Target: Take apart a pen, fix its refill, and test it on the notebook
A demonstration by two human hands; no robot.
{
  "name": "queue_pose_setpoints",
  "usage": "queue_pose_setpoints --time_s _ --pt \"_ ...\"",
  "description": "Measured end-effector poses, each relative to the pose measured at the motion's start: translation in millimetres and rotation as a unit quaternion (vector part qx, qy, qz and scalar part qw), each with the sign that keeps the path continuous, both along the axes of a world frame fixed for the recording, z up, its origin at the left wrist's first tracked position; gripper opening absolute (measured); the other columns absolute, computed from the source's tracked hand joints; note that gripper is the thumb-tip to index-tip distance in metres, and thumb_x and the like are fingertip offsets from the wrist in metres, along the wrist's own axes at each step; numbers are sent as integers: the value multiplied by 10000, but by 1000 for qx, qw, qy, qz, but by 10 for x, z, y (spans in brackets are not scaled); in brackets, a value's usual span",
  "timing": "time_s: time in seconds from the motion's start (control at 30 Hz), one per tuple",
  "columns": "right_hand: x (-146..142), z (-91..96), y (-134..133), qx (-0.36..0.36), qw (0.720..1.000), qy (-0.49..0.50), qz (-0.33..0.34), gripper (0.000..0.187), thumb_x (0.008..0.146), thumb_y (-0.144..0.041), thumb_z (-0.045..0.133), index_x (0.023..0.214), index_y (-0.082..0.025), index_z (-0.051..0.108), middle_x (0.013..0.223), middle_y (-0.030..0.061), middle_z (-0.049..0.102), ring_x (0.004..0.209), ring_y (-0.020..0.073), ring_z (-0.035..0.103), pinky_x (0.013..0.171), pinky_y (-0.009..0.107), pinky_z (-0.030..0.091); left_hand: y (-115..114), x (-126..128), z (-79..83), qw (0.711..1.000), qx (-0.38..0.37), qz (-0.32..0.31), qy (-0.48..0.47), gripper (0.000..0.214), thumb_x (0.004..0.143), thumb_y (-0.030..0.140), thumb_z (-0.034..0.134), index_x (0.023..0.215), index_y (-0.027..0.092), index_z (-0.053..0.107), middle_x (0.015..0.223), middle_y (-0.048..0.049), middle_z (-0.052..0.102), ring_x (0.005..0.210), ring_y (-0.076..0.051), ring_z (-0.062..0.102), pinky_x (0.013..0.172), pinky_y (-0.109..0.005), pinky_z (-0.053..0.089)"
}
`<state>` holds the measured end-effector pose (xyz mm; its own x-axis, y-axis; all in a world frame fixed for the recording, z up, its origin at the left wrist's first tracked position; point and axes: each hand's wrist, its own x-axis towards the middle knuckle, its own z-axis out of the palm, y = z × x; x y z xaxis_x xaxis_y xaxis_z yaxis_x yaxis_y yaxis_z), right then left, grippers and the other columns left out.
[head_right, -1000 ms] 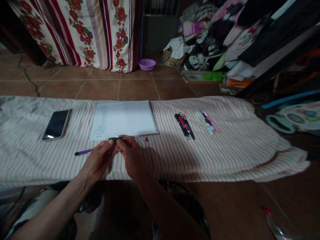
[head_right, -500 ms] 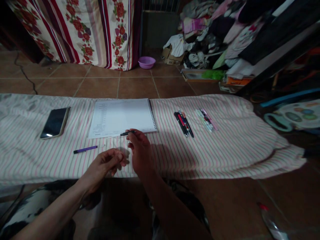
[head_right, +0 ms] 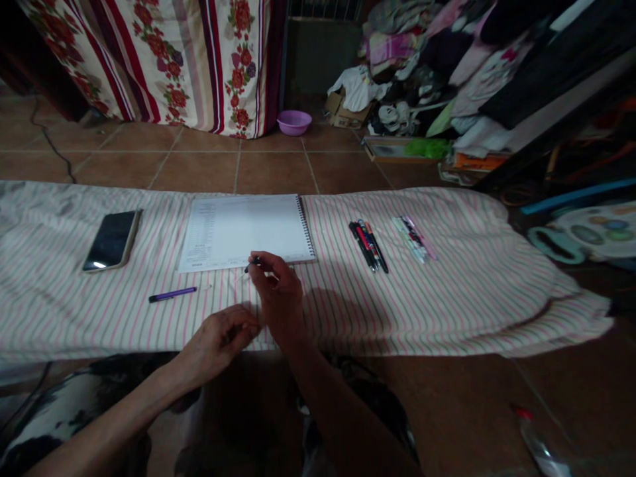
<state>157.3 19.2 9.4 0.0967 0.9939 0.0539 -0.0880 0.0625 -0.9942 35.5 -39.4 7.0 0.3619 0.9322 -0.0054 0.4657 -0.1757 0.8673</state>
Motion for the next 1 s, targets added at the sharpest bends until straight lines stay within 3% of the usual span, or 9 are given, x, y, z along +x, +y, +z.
queue_pose_setpoints --time_s 0.5,0.67,0.83,0.9,1.0 --pt "-25 13 -26 5 1000 -6 7 232 766 -274 656 997 -255 671 939 4 721 797 128 638 623 246 477 -14 -6 1 999 19 -33 29 185 889 127 445 790 176 594 847 -36 604 818 -147 585 748 -244 459" --pt "-58 17 13 -54 992 115 -25 241 702 -283 710 932 -224 668 875 2 723 711 112 612 548 217 454 -17 -4 -6 998 22 -39 32 196 889 124 437 816 178 611 877 -42 618 841 -153 593 766 -255 471" --pt "-61 -14 52 -195 937 289 -31 190 644 -243 751 819 -222 681 876 10 713 718 108 621 524 189 471 -22 -4 -4 998 20 -44 46 205 887 130 439 838 175 633 897 -48 631 859 -162 603 776 -267 480" --pt "-43 -73 66 -209 927 311 -10 140 662 -248 737 789 -232 681 880 18 709 727 119 630 514 196 488 -23 -1 -5 998 17 -38 55 202 884 137 446 841 177 640 903 -51 635 854 -166 607 771 -271 485" --pt "0 -197 74 -182 941 279 54 105 718 -305 696 780 -219 689 838 34 705 712 126 635 515 209 505 -21 4 -9 998 16 -32 57 199 875 132 455 855 180 647 925 -58 645 872 -173 611 779 -275 488"
